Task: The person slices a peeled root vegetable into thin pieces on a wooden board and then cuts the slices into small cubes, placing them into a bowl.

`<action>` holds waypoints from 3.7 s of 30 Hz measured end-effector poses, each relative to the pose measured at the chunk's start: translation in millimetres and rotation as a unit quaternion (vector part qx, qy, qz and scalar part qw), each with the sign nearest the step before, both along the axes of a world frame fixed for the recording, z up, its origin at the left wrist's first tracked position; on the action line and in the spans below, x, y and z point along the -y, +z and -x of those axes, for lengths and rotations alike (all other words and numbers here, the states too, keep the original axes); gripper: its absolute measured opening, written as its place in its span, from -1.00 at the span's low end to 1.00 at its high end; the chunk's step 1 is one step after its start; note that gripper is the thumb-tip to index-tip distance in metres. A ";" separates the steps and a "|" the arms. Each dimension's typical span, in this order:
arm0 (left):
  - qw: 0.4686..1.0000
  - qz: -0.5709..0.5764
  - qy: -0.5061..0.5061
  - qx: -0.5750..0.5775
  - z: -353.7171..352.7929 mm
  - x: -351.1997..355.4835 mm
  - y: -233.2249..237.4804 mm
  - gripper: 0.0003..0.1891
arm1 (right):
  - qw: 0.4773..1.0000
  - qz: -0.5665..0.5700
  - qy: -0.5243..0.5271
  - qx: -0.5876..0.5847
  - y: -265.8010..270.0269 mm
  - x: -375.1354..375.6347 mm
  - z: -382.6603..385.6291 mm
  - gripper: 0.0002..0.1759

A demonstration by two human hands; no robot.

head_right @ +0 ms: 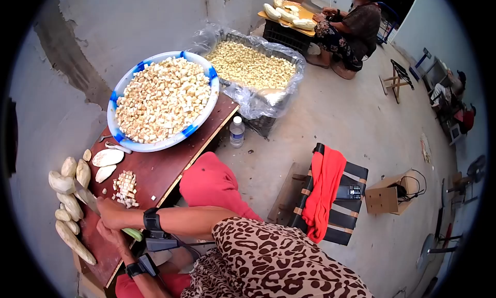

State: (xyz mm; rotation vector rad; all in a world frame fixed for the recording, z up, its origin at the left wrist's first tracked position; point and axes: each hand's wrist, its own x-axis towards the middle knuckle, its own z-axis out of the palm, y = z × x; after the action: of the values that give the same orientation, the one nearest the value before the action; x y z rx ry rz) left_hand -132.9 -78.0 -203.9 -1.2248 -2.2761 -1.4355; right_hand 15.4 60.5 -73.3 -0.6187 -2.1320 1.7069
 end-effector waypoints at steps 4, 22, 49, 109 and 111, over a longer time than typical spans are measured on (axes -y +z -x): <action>0.954 -0.112 0.044 0.276 -16.7 -17.0 59.0 -0.57 | 0.996 0.060 0.000 -0.070 5.0 -3.1 2.3 -0.78; 0.707 -0.261 -0.164 0.636 12.9 -61.2 112.8 -0.43 | 0.959 0.216 -0.069 -0.172 31.4 -25.7 11.0 -0.46; 0.848 -0.072 -0.044 0.524 20.6 -43.9 113.6 -0.47 | 0.886 0.393 -0.089 -0.229 31.5 -34.2 19.6 -0.50; 0.662 -0.387 -0.238 0.596 -30.0 -125.1 139.4 -0.55 | 0.956 0.277 0.097 -0.018 68.9 -53.8 -85.0 -0.62; 0.602 -0.450 -0.188 0.632 -19.0 -129.4 150.5 -0.58 | 0.955 0.277 0.105 -0.018 68.3 -57.9 -92.6 -0.65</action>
State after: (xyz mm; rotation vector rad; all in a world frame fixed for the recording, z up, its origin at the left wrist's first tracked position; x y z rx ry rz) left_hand -113.9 51.5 -53.4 -0.1849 -0.9107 -3.7083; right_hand 108.0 118.4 -5.0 -0.5032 -1.7337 2.4431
